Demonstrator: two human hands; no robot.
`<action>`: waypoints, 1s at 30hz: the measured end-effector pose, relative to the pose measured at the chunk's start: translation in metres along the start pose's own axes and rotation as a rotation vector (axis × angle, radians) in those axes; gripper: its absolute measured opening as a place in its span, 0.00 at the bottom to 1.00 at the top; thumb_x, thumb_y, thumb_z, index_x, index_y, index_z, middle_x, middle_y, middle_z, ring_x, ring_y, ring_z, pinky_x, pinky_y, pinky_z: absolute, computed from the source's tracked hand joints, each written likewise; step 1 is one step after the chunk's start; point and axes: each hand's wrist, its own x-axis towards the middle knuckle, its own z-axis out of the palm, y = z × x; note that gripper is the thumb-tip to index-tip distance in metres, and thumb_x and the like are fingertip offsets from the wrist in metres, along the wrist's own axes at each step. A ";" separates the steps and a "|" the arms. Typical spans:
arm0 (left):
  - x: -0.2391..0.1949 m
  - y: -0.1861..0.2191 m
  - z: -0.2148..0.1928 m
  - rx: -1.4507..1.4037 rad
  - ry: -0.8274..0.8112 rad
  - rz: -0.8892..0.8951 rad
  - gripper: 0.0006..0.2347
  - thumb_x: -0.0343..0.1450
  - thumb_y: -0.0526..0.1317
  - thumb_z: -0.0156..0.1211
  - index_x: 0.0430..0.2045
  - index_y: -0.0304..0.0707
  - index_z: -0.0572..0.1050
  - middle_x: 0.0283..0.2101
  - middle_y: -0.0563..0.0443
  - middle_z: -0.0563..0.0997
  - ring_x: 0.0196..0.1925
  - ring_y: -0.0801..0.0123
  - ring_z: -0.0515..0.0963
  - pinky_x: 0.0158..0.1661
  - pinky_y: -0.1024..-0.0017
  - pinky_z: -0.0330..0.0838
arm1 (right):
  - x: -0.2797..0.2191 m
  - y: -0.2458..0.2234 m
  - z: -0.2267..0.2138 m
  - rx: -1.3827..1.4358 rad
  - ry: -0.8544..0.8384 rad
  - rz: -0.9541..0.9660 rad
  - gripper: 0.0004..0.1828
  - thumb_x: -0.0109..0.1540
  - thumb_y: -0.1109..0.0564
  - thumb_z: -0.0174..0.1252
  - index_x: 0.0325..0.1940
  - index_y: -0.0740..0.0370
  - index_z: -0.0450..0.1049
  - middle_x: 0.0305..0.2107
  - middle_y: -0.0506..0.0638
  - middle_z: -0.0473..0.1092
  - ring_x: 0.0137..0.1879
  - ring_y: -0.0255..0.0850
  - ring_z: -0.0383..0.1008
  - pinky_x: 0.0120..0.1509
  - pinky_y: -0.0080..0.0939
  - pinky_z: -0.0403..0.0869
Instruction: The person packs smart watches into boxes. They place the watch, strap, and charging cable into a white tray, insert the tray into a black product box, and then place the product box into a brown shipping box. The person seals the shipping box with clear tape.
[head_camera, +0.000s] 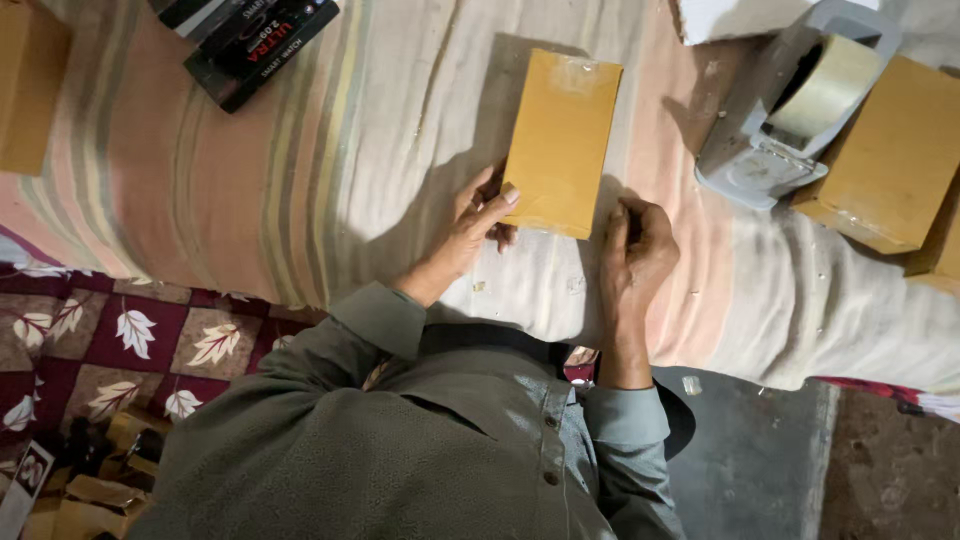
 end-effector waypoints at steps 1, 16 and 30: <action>0.000 0.002 0.001 0.003 0.004 -0.004 0.32 0.75 0.41 0.62 0.71 0.25 0.55 0.39 0.45 0.78 0.26 0.69 0.79 0.22 0.71 0.71 | 0.000 0.000 0.000 -0.013 0.008 -0.015 0.09 0.67 0.61 0.58 0.48 0.71 0.77 0.32 0.55 0.75 0.36 0.34 0.71 0.41 0.34 0.71; -0.005 0.019 0.008 0.044 -0.021 -0.029 0.29 0.76 0.43 0.61 0.70 0.31 0.59 0.37 0.47 0.78 0.27 0.71 0.79 0.24 0.70 0.72 | 0.002 0.009 -0.005 0.367 0.022 0.145 0.17 0.72 0.52 0.54 0.60 0.65 0.70 0.34 0.60 0.76 0.33 0.38 0.74 0.36 0.36 0.74; 0.001 0.010 0.003 0.081 0.051 -0.058 0.32 0.74 0.46 0.65 0.68 0.22 0.60 0.35 0.45 0.77 0.24 0.70 0.79 0.22 0.71 0.72 | -0.008 0.029 -0.006 0.311 -0.064 0.136 0.14 0.69 0.60 0.54 0.58 0.69 0.72 0.39 0.53 0.75 0.36 0.34 0.74 0.39 0.33 0.74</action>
